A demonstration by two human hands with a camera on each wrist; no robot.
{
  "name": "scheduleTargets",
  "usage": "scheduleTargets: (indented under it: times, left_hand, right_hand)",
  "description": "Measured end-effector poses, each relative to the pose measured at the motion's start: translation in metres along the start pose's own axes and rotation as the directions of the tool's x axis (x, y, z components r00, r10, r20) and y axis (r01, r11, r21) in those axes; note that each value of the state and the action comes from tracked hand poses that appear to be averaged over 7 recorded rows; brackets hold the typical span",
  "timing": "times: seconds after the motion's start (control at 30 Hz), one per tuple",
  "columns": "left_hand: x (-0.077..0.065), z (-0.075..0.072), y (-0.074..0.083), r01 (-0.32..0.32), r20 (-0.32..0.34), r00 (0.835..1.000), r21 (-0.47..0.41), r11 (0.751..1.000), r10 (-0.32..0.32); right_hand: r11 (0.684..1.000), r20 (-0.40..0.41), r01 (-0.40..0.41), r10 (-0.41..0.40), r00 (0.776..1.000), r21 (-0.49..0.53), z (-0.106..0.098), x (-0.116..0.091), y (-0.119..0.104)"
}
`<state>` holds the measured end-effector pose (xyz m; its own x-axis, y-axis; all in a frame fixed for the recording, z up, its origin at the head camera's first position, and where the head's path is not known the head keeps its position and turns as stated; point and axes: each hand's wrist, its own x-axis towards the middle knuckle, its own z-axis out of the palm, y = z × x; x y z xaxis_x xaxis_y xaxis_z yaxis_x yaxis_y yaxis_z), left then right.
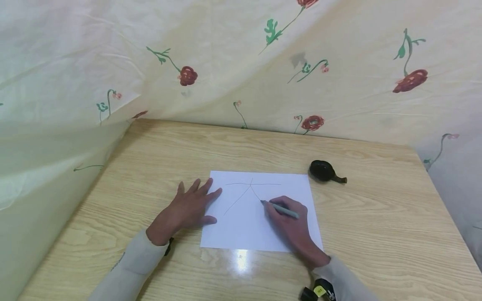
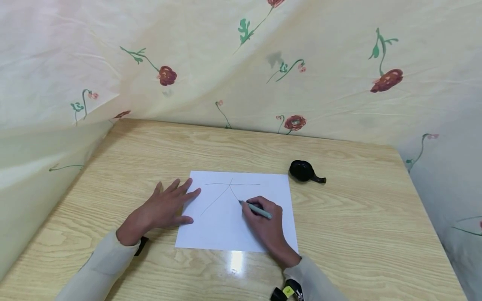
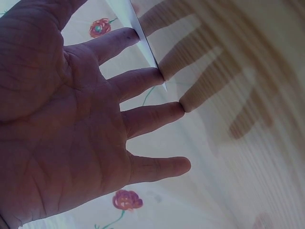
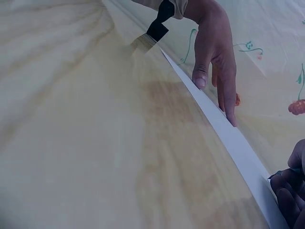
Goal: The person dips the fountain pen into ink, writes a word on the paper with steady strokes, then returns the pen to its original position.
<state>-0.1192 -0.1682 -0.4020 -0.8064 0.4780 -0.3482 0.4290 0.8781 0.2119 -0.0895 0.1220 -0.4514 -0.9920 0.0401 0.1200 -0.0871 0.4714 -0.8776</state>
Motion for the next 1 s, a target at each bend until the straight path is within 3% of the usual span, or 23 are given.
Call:
scheduleTargets:
  times: [0.67, 1.0]
  left_hand:
    - [-0.001, 0.000, -0.002, -0.008, -0.011, 1.000, -0.024, 1.000, 0.008]
    - [0.000, 0.002, -0.002, 0.001, 0.004, 1.000, -0.015, 1.000, -0.001]
  right_hand:
    - [0.999, -0.047, 0.002, -0.004, 0.999, -0.041, -0.014, -0.016, 0.002]
    - [0.999, -0.026, -0.032, 0.031, 0.999, -0.025, -0.027, -0.029, 0.004]
